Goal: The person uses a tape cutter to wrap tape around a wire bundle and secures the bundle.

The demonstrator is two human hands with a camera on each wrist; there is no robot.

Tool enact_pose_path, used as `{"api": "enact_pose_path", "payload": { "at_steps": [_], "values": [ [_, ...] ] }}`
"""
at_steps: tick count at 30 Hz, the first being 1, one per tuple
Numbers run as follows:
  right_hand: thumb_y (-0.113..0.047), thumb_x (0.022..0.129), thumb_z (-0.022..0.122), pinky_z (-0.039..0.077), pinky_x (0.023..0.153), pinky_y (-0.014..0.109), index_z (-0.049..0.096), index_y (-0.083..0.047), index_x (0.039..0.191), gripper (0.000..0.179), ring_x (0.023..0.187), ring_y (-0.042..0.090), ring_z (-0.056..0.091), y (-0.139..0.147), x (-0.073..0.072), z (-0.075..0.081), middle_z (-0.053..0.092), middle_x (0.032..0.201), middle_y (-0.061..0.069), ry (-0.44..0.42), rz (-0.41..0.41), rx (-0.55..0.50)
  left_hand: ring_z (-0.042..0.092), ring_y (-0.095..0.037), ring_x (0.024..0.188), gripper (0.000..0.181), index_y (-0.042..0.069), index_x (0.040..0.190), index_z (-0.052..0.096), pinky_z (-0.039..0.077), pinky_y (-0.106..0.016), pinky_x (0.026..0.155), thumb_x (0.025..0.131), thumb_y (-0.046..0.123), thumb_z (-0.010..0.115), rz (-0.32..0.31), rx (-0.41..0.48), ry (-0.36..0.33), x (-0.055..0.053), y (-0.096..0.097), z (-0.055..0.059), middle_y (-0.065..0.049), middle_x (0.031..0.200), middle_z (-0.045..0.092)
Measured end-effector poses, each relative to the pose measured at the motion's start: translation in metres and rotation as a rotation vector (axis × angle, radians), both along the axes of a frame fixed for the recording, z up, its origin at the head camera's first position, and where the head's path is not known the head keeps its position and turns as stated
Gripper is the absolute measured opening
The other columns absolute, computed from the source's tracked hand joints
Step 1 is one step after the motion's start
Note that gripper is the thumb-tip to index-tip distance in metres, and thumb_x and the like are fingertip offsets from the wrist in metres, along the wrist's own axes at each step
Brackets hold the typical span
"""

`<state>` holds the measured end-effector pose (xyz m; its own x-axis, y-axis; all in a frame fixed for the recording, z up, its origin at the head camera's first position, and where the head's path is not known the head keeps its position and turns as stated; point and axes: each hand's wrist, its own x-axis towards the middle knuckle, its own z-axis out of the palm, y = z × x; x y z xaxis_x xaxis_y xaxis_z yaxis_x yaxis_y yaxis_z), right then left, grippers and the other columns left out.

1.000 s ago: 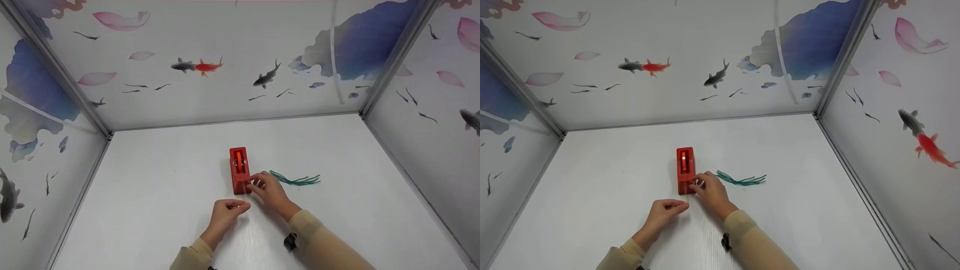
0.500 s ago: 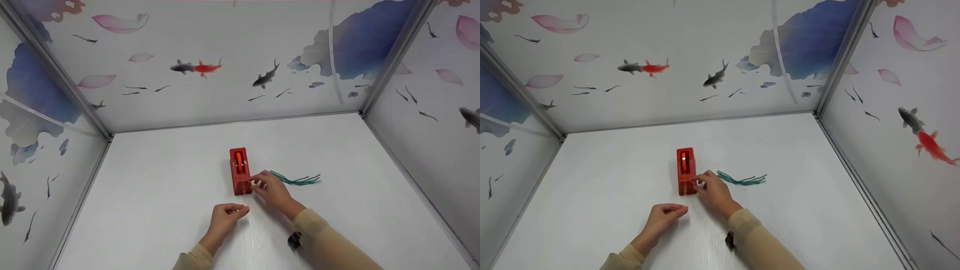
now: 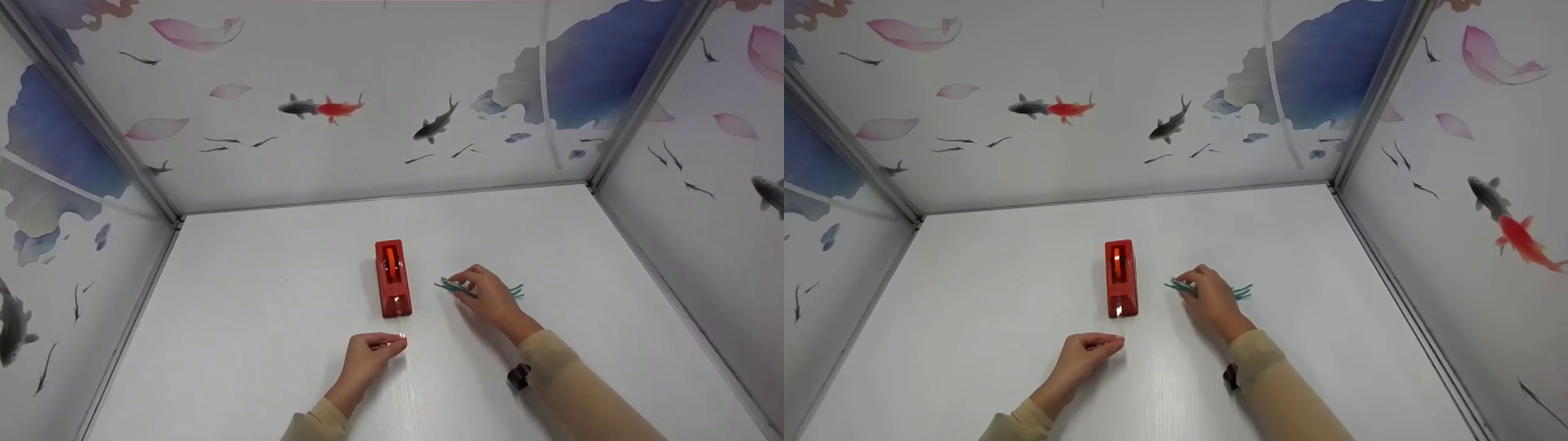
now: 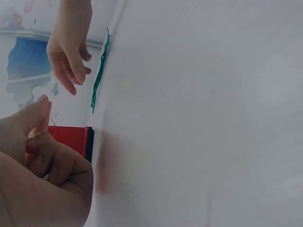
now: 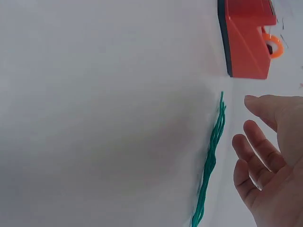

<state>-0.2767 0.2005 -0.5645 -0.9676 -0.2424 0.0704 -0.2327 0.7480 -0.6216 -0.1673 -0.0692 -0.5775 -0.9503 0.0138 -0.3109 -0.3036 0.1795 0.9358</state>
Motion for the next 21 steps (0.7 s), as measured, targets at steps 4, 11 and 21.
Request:
{"api": "enact_pose_path", "payload": {
  "at_steps": [4, 11, 21],
  "values": [
    [-0.013, 0.090, 0.079, 0.056, 0.092, 0.044, 0.074, -0.015, 0.122, 0.032, 0.108, 0.024, 0.061, 0.022, -0.008, 0.001, 0.067, 0.116, 0.004, -0.008, 0.004, 0.052, 0.060, -0.013, 0.090, 0.026, 0.010, 0.104, 0.081, 0.051, -0.025, 0.075, 0.088, 0.030, 0.083, -0.001, 0.013, 0.019, 0.002, -0.001, -0.001, 0.000, 0.102, 0.076],
    [-0.018, 0.088, 0.082, 0.048, 0.099, 0.053, 0.076, -0.015, 0.117, 0.030, 0.115, 0.031, 0.057, 0.051, -0.012, 0.004, 0.067, 0.119, 0.006, -0.032, 0.067, 0.100, 0.060, -0.012, 0.088, 0.025, 0.011, 0.103, 0.082, 0.051, -0.025, 0.073, 0.087, 0.030, 0.084, 0.008, 0.012, 0.016, 0.001, 0.000, -0.001, 0.000, 0.101, 0.076],
    [-0.018, 0.087, 0.083, 0.046, 0.099, 0.054, 0.079, -0.020, 0.110, 0.023, 0.114, 0.027, 0.056, 0.066, -0.015, -0.001, 0.067, 0.112, 0.000, -0.102, 0.077, 0.121, 0.059, -0.013, 0.089, 0.025, 0.010, 0.103, 0.081, 0.050, -0.026, 0.074, 0.088, 0.030, 0.083, 0.015, 0.014, 0.011, 0.002, -0.001, -0.003, 0.000, 0.100, 0.076]
  ]
}}
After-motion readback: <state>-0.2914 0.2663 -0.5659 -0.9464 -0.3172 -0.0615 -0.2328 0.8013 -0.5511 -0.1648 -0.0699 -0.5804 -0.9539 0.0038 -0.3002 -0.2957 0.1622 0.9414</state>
